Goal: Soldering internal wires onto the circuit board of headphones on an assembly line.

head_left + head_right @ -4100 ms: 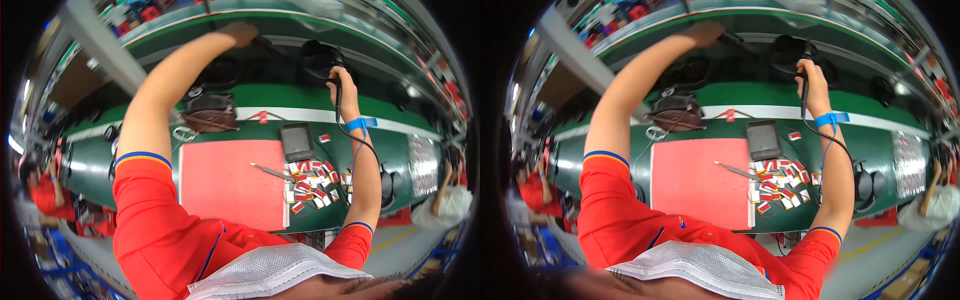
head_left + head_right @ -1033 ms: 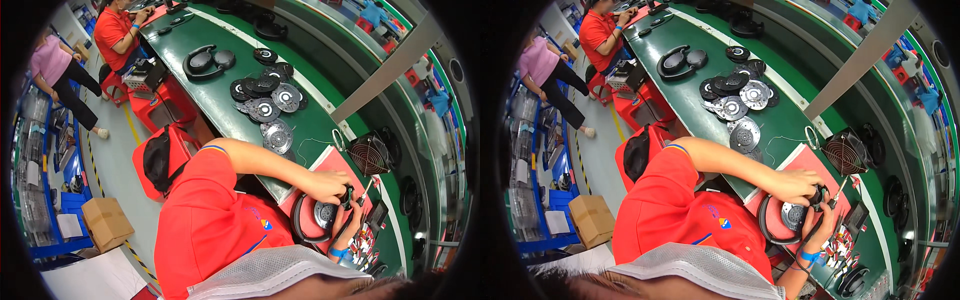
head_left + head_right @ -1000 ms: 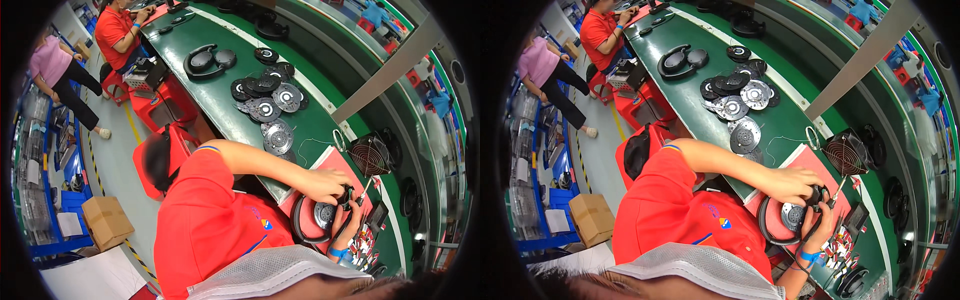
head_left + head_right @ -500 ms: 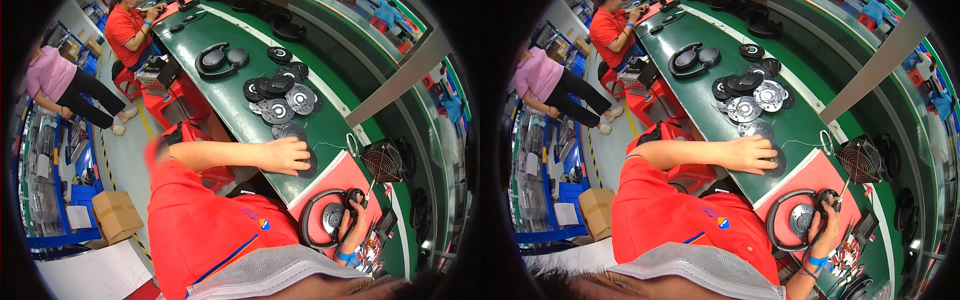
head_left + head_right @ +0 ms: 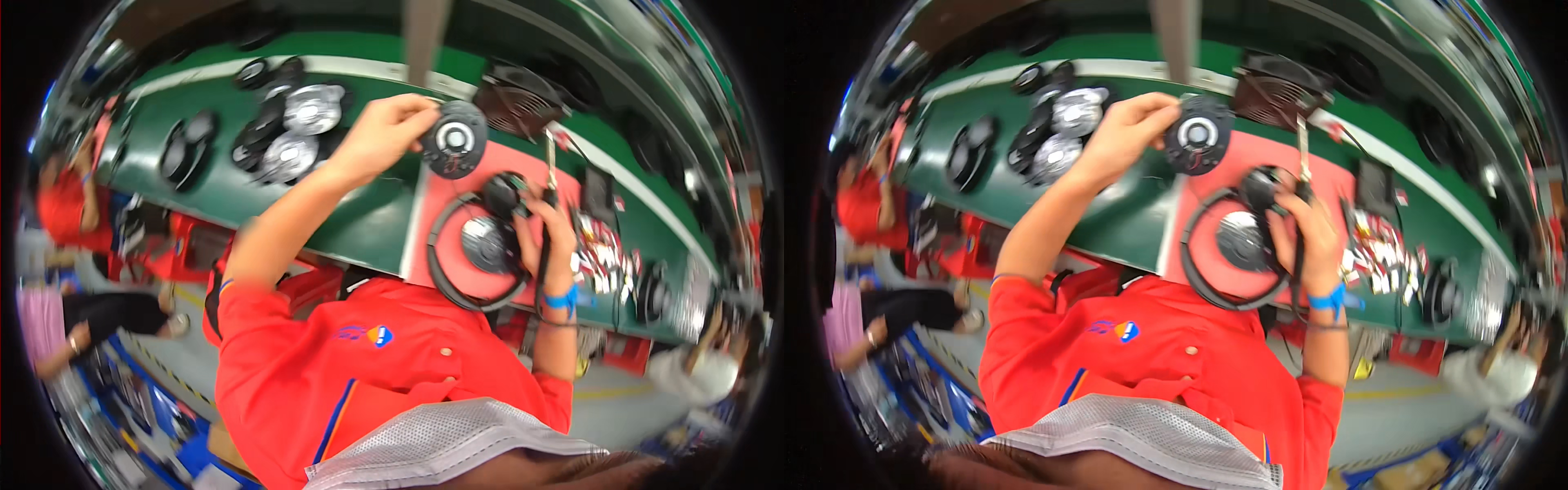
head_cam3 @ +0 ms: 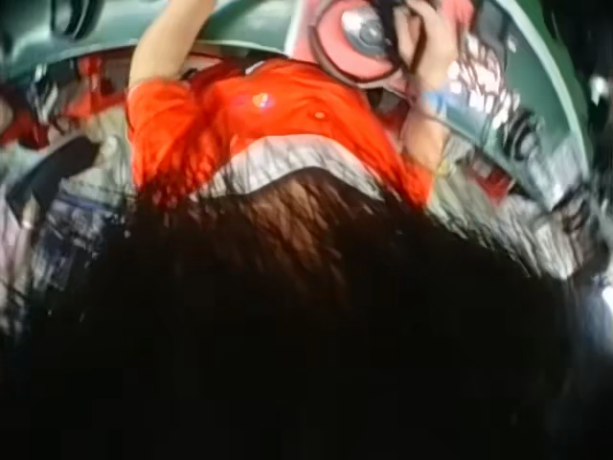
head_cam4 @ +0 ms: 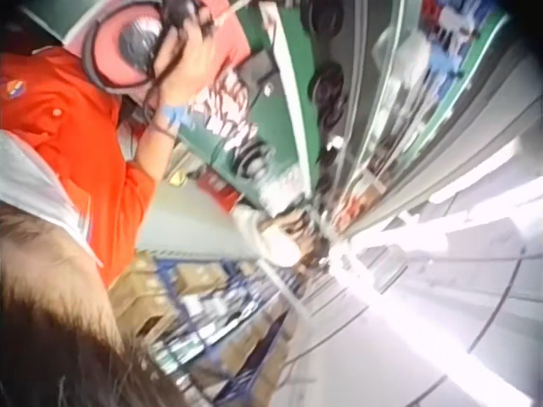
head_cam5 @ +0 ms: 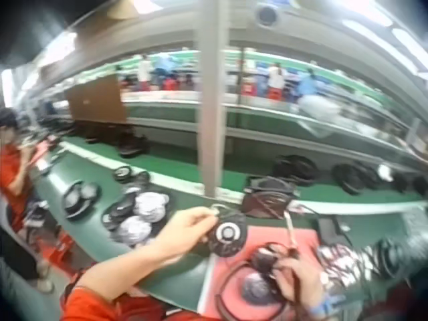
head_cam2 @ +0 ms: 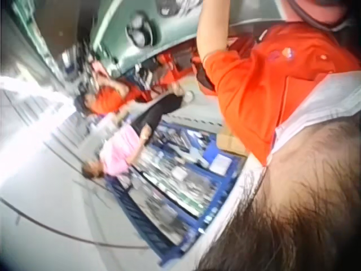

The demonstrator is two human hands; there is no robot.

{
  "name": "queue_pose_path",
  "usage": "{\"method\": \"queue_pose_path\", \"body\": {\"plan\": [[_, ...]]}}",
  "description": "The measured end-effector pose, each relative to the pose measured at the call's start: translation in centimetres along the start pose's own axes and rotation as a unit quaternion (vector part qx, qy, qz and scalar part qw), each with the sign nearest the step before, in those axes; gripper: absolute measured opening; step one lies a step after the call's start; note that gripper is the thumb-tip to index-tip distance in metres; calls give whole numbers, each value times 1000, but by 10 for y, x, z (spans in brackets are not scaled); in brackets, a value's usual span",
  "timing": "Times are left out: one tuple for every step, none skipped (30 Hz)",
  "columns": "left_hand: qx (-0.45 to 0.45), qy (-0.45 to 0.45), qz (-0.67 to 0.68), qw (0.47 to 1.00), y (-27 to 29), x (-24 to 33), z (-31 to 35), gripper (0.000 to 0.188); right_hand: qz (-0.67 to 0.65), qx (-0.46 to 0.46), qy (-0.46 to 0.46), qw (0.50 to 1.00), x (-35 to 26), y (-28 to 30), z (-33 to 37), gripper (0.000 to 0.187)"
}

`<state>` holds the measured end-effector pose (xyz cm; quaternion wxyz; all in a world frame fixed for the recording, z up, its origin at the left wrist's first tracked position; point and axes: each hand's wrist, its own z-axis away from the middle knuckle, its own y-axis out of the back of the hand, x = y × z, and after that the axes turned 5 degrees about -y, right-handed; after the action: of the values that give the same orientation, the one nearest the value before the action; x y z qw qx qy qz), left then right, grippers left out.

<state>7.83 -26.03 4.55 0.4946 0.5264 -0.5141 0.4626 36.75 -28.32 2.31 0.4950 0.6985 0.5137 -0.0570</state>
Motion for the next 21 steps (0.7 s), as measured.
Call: {"method": "queue_pose_path", "body": {"plan": [[-20, 25, 52, 998, -12, 1, 0, 20, -20, 16, 8, 1000, 8, 0, 2, 37], [-32, 53, 99, 993, -22, 3, 0, 20, -27, 22, 7, 999, 10, 1, 4, 42], [-64, 58, 113, 990, -31, 4, -1, 26, -22, 35, 20, 999, 9, 2, 4, 45], [-83, 67, 124, 987, -39, 3, -1, 29, -20, 44, 35, 998, 6, 3, 3, 49], [-94, 70, 126, 985, -47, 4, -2, 30, -29, 36, 26, 999, 3, 4, 2, 51], [-94, 74, 125, 985, -51, 5, 2, 32, -46, 25, 22, 998, -3, 3, 0, 53], [-93, 78, 124, 985, -54, 4, 6, 32, -57, 25, 27, 998, -10, 1, -2, 53], [-71, 63, 134, 986, -57, 3, 9, 33, -62, 16, 9, 998, -18, 3, 0, 52], [-39, 42, 141, 988, -59, 3, 16, 34, -87, 0, -43, 995, -24, 4, 8, 48], [-33, 28, 166, 985, -62, 2, 23, 37, -117, -19, -86, 989, -26, 3, 15, 45], [-42, 21, 169, 985, -66, 3, 27, 41, -100, 16, -103, 990, -21, -2, 26, 36], [-67, 35, 153, 985, -68, -10, 29, 43, -33, 25, -97, 994, -22, 0, 28, 26], [-103, 17, 114, 988, -71, -24, 33, 44, -137, 62, -152, 977, -8, -6, 43, 20], [-102, 30, 59, 993, -75, -15, 42, 37, -140, 86, -187, 969, -14, -2, 46, 16], [-106, -41, -20, 993, -74, -11, 49, 30, -151, 101, -164, 970, -16, 0, 46, 16], [-119, -106, -99, 982, -73, -9, 55, 22, -157, 120, -148, 969, -15, 3, 46, 17], [-70, -247, -213, 943, -70, -14, 63, 18, -121, 106, -102, 982, -9, 4, 48, 19], [-31, -370, -324, 870, -70, -17, 66, 16, -85, 97, -65, 989, -2, 5, 46, 20], [-53, -295, -418, 858, -70, -4, 75, 21, -92, 77, -34, 992, -4, 7, 39, 21], [-40, -294, -425, 855, -69, 3, 71, 21, -125, 38, -49, 990, -8, 7, 32, 21], [-33, -357, -382, 852, -73, 8, 63, 22, -113, 30, -23, 993, -12, 7, 26, 21]]}}
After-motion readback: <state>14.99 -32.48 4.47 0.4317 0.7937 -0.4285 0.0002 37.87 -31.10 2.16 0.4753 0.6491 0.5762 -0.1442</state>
